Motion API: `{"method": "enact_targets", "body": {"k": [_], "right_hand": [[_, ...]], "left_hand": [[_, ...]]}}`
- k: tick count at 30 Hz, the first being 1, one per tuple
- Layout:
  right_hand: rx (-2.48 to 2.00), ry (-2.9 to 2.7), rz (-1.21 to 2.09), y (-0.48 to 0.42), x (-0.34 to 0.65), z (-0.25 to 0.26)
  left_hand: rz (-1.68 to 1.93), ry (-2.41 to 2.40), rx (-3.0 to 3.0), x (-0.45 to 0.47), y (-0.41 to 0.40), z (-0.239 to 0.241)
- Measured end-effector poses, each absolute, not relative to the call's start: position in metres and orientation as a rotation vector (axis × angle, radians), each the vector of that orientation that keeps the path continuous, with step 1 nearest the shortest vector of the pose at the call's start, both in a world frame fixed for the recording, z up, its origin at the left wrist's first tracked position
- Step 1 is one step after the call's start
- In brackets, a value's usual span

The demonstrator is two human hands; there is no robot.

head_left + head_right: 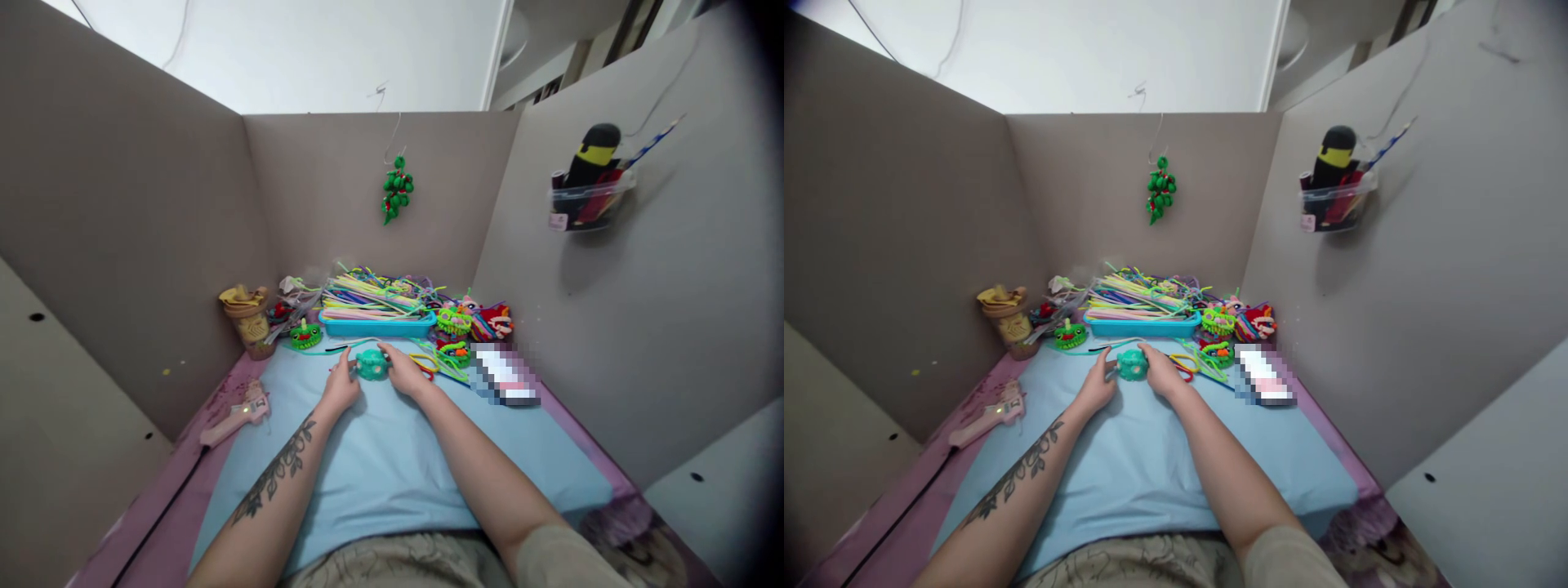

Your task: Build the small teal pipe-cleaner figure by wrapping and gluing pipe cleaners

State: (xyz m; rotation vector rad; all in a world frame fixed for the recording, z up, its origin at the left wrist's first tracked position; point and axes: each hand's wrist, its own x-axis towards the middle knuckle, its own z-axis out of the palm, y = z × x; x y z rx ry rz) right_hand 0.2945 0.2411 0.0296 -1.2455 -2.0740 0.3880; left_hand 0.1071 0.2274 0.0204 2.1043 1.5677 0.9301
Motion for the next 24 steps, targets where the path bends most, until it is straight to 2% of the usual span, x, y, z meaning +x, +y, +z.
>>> {"method": "enact_targets", "body": {"k": [12,24], "right_hand": [[-0.979,-2.279,0.426,0.227,0.290,0.040],[-1.181,-2.193,0.235,0.217,0.280,0.041]], "left_hand": [[1.046,1.692,2.219,0.091,0.210,0.035],[1.051,1.446,2.040,0.102,0.210,0.027]]}}
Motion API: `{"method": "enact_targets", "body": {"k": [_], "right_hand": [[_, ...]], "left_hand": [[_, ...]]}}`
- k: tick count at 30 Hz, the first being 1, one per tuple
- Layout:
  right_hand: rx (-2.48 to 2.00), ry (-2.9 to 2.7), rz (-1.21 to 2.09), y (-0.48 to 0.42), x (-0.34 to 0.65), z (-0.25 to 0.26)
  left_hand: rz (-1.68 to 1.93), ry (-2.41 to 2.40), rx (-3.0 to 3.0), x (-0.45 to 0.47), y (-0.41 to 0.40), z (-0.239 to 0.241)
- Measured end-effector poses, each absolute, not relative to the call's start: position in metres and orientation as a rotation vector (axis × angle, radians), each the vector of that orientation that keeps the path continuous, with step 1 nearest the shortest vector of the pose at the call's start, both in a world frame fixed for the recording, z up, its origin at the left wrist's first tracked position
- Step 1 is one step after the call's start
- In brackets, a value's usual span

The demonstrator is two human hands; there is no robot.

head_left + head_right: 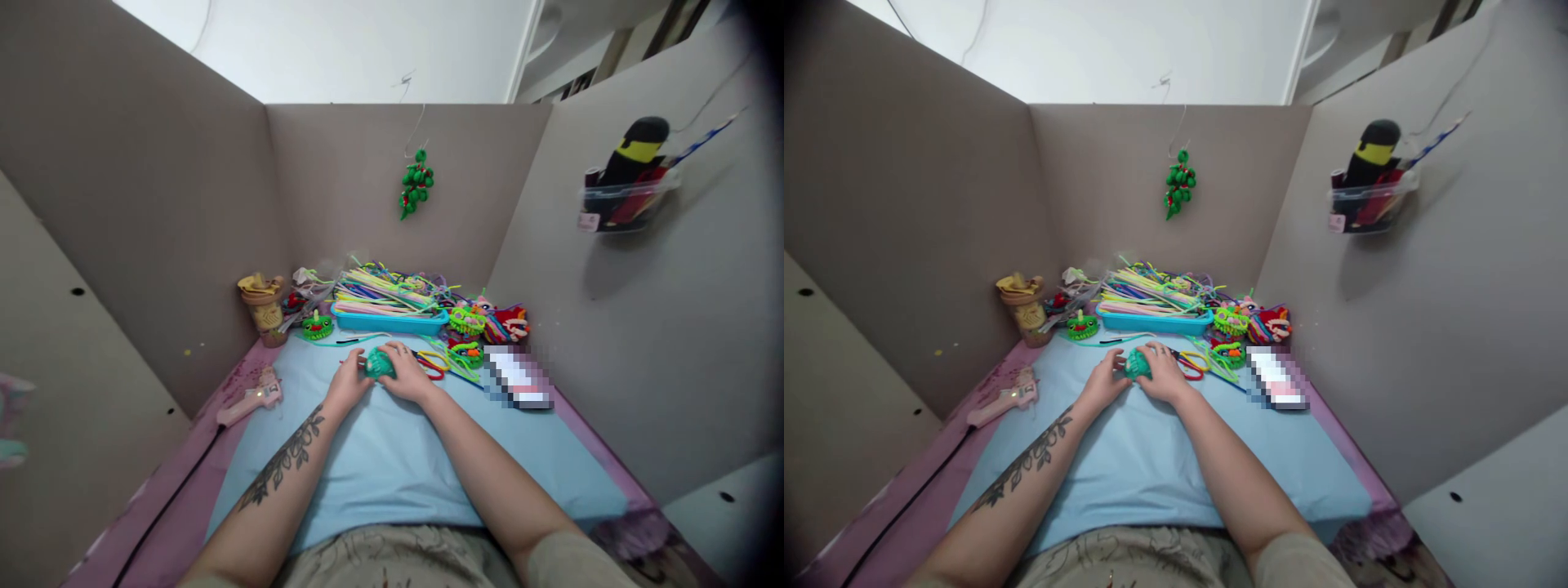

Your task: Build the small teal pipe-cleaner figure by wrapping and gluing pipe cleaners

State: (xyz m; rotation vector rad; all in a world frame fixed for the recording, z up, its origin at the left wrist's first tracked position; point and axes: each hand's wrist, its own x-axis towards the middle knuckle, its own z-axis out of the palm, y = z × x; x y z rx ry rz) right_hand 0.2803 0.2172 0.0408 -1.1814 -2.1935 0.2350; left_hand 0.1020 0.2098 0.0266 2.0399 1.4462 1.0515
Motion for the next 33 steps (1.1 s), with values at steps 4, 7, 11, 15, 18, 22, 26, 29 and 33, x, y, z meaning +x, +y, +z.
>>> {"method": "enact_targets", "body": {"k": [4,7,11,15,18,22,26,29,33], "right_hand": [[-1.078,-2.233,0.275,0.2179,0.2762,0.0396],[-1.072,-2.238,0.329,0.2190,0.2744,0.0371],[-1.060,-2.240,0.354,0.2199,0.2742,0.0346],[-1.044,-2.241,0.358,0.2200,0.2742,0.0342],[-1.041,-2.241,0.359,0.2197,0.2745,0.0346],[-1.043,-2.256,0.363,0.2193,0.2748,0.0357],[-1.044,-2.264,0.367,0.2183,0.2742,0.0369],[-1.035,-2.264,0.373,0.2179,0.2738,0.0370],[-1.022,-2.262,0.379,0.2183,0.2738,0.0363]], "left_hand": [[1.072,1.576,2.174,0.1015,0.2095,0.0282],[1.075,1.665,2.242,0.1012,0.2092,0.0295],[1.059,1.692,2.285,0.1015,0.2102,0.0299],[1.058,1.692,2.294,0.1019,0.2105,0.0303],[1.071,1.679,2.279,0.1015,0.2103,0.0304],[1.080,1.680,2.258,0.1012,0.2106,0.0303],[1.054,1.689,2.227,0.1022,0.2108,0.0314],[1.044,1.699,2.201,0.1030,0.2110,0.0322],[1.035,1.704,2.207,0.1035,0.2116,0.0316]]}}
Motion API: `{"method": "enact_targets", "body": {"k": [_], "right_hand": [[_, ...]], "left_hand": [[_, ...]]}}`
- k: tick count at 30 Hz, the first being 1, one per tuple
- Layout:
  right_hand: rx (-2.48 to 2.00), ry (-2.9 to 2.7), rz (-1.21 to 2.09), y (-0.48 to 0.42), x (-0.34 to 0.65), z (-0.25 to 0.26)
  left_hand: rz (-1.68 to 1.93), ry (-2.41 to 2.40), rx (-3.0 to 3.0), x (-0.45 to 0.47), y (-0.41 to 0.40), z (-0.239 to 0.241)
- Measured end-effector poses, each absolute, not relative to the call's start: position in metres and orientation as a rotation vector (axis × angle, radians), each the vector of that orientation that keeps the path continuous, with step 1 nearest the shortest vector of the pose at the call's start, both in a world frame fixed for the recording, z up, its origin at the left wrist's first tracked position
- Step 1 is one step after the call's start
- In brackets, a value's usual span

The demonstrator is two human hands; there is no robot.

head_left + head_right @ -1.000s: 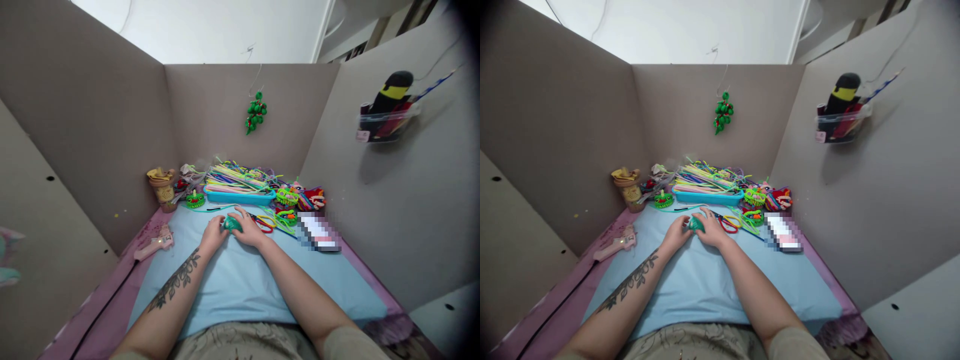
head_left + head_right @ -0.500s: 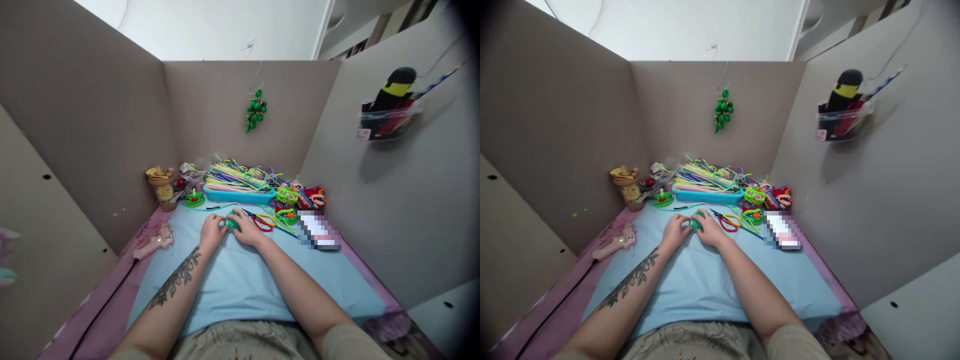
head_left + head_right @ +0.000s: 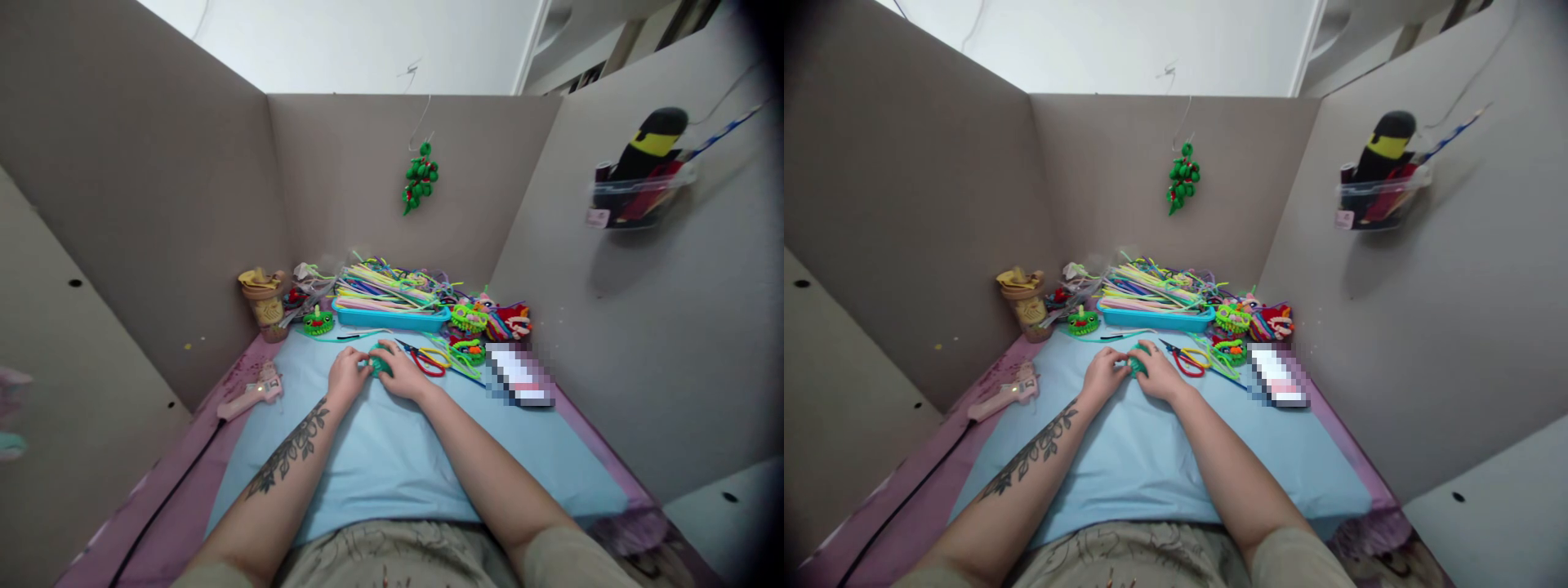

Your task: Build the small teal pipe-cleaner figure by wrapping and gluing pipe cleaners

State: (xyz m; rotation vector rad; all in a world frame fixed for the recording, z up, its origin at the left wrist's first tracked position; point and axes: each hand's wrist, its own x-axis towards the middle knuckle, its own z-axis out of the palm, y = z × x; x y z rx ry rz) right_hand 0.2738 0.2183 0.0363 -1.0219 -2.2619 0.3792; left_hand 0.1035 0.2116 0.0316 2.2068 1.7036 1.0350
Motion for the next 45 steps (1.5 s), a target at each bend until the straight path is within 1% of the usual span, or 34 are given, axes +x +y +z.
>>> {"method": "enact_targets", "body": {"k": [45], "right_hand": [[-1.038,-2.289,0.405,0.2172,0.2722,0.0374]], "left_hand": [[0.923,1.769,2.297,0.1067,0.2085,0.0367]]}}
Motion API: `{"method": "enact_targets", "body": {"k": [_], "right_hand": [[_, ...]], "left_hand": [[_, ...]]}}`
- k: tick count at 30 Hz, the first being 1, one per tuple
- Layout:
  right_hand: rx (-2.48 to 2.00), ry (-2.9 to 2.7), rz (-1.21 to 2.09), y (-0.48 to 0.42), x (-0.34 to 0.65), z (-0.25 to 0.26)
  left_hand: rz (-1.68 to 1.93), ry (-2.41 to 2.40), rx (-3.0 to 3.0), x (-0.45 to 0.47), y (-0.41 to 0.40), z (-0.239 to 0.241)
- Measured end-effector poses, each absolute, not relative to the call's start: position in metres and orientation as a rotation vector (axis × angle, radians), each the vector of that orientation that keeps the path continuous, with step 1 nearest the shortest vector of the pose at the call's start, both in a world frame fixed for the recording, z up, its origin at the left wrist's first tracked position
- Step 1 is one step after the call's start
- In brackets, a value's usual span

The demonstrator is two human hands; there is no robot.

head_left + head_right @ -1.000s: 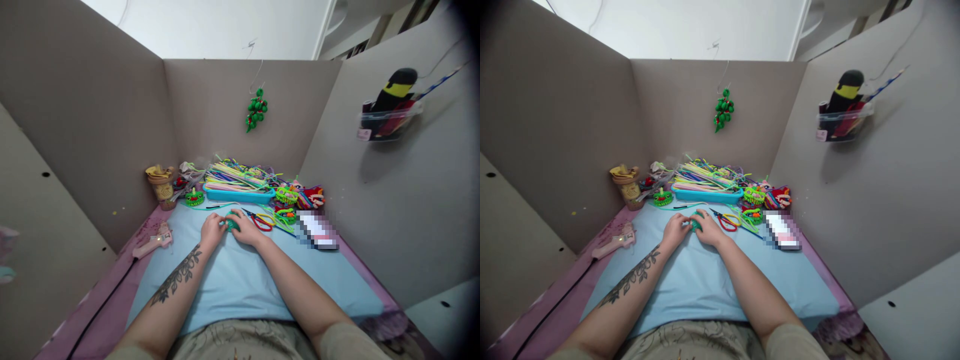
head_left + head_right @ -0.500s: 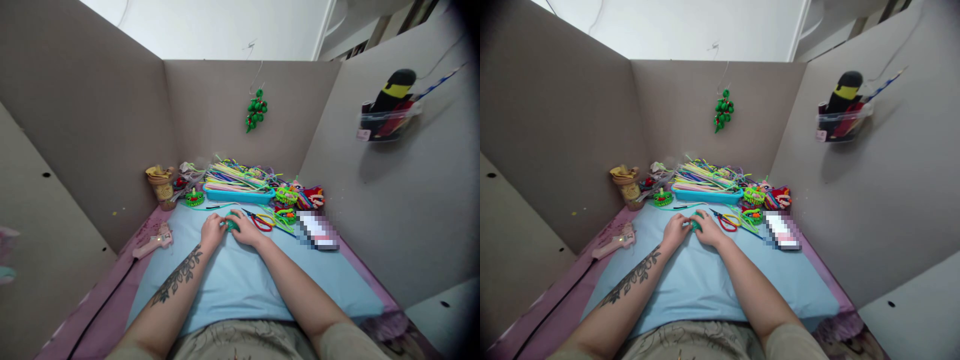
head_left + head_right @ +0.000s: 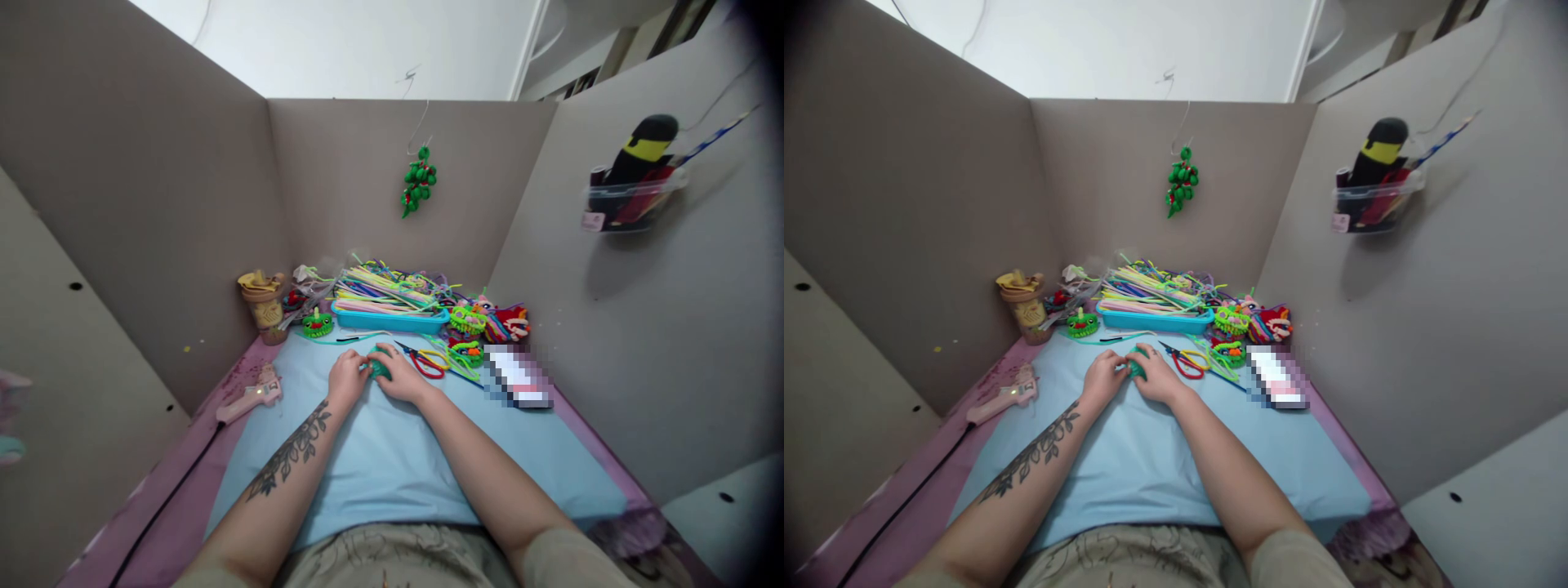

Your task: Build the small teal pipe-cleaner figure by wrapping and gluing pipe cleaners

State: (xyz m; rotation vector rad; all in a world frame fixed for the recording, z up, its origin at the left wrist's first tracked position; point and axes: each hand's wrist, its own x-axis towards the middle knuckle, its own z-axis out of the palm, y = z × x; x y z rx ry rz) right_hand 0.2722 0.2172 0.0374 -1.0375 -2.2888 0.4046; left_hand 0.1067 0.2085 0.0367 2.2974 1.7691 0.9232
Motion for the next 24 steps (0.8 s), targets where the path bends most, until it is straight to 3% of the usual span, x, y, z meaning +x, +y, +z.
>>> {"method": "enact_targets", "body": {"k": [24], "right_hand": [[-1.050,-2.294,0.415,0.2165,0.2716,0.0373]], "left_hand": [[0.903,1.769,2.294,0.1066,0.2079,0.0377]]}}
